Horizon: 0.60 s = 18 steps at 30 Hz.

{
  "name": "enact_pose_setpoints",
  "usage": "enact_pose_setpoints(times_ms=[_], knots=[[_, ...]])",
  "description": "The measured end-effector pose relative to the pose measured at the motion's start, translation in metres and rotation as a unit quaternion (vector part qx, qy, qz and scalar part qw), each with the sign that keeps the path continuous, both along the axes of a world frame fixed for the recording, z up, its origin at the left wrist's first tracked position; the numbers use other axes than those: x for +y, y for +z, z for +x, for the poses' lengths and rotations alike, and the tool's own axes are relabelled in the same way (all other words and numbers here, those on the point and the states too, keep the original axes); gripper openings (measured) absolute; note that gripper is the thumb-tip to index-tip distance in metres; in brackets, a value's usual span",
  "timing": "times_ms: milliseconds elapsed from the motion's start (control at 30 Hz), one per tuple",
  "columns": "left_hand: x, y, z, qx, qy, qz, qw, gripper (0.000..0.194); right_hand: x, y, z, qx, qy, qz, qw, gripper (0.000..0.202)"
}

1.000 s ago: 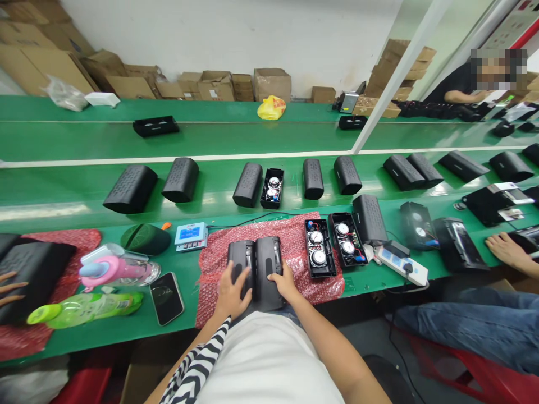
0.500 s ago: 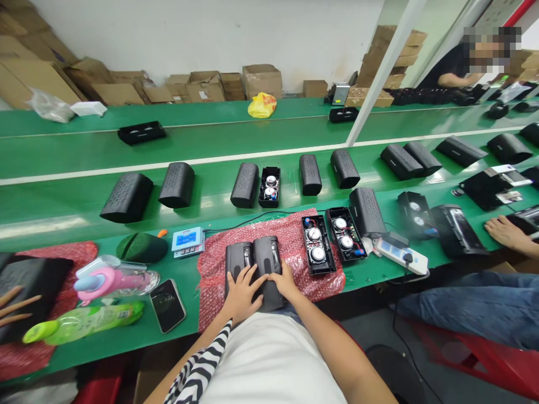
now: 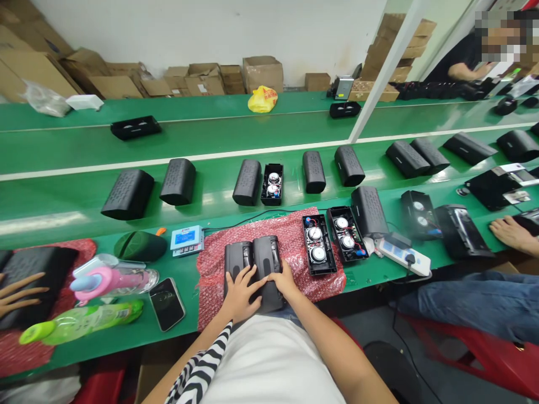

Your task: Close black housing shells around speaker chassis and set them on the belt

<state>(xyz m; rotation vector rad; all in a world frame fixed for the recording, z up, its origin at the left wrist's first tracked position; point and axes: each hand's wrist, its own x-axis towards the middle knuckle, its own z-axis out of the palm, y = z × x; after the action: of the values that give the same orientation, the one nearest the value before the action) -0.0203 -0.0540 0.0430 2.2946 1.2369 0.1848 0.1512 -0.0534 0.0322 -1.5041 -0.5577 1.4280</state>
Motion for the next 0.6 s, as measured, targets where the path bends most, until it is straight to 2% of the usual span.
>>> enact_pose_setpoints(times_ms=[267, 600], knots=[[0.001, 0.003, 0.003, -0.013, 0.019, -0.014, 1.0, 0.052, 0.001, -0.003, 0.002, 0.023, -0.011, 0.012, 1.0, 0.06], [0.002, 0.013, 0.006, 0.059, 0.0, 0.025, 0.998, 0.05, 0.0, -0.004, -0.001, 0.033, -0.046, 0.007, 0.998, 0.063]])
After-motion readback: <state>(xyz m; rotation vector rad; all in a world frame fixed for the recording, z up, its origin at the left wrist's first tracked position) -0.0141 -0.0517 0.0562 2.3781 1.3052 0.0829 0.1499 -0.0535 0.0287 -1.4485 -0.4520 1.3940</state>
